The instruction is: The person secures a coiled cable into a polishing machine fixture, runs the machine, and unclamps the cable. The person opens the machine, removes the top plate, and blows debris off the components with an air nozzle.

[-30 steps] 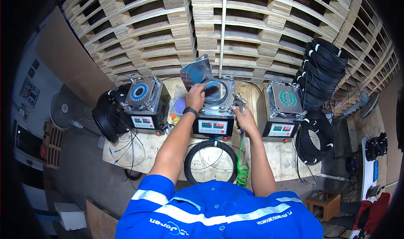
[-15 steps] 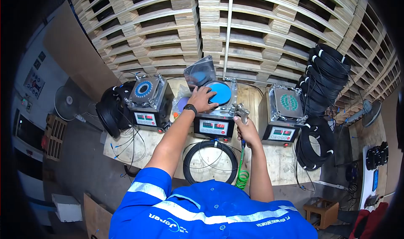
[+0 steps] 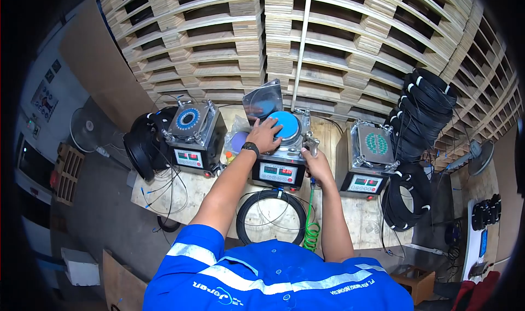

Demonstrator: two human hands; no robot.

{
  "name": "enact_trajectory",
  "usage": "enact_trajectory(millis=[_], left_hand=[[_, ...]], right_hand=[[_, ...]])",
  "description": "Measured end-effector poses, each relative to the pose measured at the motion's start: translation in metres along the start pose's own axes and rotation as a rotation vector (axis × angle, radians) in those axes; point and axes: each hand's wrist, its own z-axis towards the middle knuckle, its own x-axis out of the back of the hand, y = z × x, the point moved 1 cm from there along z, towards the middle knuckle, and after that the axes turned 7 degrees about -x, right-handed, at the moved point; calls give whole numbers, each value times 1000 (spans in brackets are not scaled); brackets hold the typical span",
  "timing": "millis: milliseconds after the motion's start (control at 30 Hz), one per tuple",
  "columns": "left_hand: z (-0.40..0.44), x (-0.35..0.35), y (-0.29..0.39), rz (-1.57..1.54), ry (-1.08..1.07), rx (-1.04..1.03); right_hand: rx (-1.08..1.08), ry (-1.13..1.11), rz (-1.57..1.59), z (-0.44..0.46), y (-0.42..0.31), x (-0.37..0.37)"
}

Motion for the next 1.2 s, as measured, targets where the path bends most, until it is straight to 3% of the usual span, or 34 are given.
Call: enact_trajectory(millis=[367, 500, 700, 800, 1033, 1200], left_hand=[[13, 2, -3, -41, -194, 41], [25, -14, -7, -65, -61, 76], [19, -14, -8, -79, -90, 18], [18, -6, -7, -76, -103, -32], [19, -2, -1, -5, -271, 62], [16, -8, 1, 41, -347, 96]], right_hand=[[22, -38, 5, -4, 6, -6], [0, -60, 60, -11, 11, -9], [29, -50, 60, -21, 15, -10], [25, -48, 25, -25, 9, -12], [50, -2, -57, -24, 4, -21], [41, 26, -267, -14, 7, -18]])
